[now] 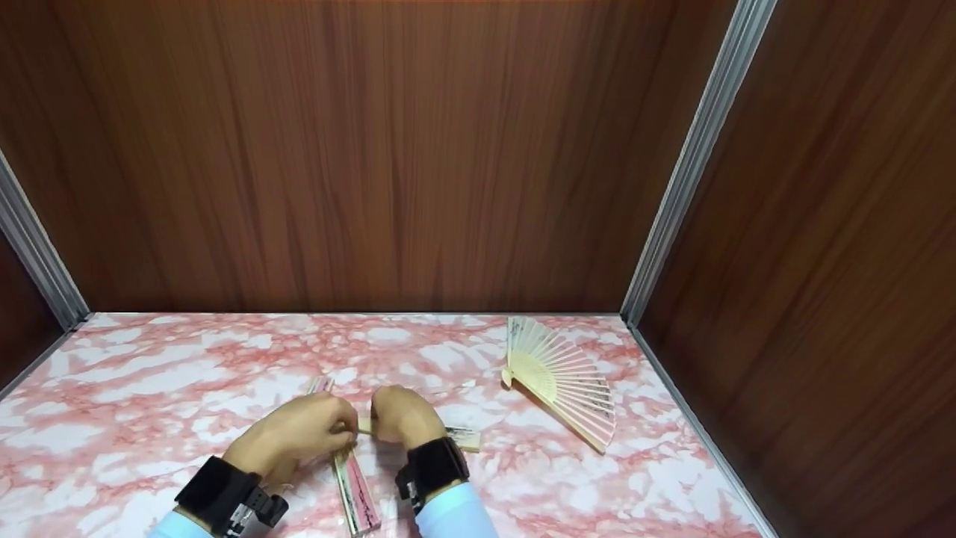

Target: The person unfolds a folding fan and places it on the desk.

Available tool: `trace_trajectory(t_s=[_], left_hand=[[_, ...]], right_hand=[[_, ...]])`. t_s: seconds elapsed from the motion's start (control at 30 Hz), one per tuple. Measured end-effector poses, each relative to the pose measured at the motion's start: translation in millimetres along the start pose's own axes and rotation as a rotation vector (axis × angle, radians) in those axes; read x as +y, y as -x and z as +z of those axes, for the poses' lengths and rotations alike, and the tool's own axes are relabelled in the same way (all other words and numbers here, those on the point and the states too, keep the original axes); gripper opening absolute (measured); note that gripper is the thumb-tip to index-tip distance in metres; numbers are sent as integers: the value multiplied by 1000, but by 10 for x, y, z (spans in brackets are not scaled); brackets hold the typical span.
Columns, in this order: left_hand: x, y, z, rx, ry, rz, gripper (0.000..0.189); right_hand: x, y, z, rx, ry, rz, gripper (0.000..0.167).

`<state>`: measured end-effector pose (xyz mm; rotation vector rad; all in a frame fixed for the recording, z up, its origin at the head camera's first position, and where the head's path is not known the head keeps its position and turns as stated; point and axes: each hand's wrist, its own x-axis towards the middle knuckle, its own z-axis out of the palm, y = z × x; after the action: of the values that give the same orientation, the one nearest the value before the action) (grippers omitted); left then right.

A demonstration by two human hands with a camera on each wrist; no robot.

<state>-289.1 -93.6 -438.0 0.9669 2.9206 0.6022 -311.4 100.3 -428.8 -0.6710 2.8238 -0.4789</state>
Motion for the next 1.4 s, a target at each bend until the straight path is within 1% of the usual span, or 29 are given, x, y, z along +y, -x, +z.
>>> trace_trajectory(t_s=[0.03, 0.1, 0.17, 0.23, 0.3, 0.37, 0.53, 0.57, 0.67, 0.8, 0.9, 0.97, 1.1, 1.2, 1.27, 1.3, 1.4], left_hand=[[-5, -5, 7, 14, -1, -3, 4], [-11, -14, 21, 50, 10, -15, 2], [-16, -16, 38, 79, 30, -35, 9], [-18, -13, 50, 93, 55, -56, 14], [-17, -7, 54, 90, 77, -76, 16], [-17, 2, 48, 73, 98, -96, 17], [-8, 41, -15, 8, 158, -172, 25], [-5, 48, -28, 0, 169, -184, 26], [0, 63, -56, 3, 192, -201, 32], [15, 54, -79, 40, 258, -191, 40], [35, 33, -89, 86, 283, -180, 44], [46, 15, -96, 119, 293, -183, 42], [47, -23, -124, 171, 319, -215, 36], [29, -53, -130, 237, 330, -230, 32], [10, -76, -116, 300, 341, -233, 29], [0, -85, -108, 332, 357, -237, 25], [-46, -93, -99, 429, 428, -260, 13]], right_hand=[[-10, -3, 8, -5, -2, 3, 6], [-27, -7, 15, -10, -1, -1, 11], [-40, -10, 24, -14, -4, -9, 14], [-54, -17, 31, -18, -11, -37, 12], [-71, -20, 34, -24, -19, -60, 9], [-89, -27, 34, -32, -24, -84, 10], [-144, -47, 30, -64, -36, -146, 23], [-157, -49, 29, -70, -41, -161, 23], [-196, -48, 13, -69, -45, -227, 22], [-237, -24, -56, -28, -1, -284, 19], [-263, 6, -132, 31, 48, -313, 17], [-281, 28, -180, 79, 77, -342, 17], [-305, 46, -245, 171, 128, -384, 17], [-294, 45, -270, 254, 137, -406, 17], [-275, 47, -292, 342, 136, -427, 17], [-259, 46, -303, 403, 133, -443, 17], [-216, 21, -342, 620, 97, -481, 22]])
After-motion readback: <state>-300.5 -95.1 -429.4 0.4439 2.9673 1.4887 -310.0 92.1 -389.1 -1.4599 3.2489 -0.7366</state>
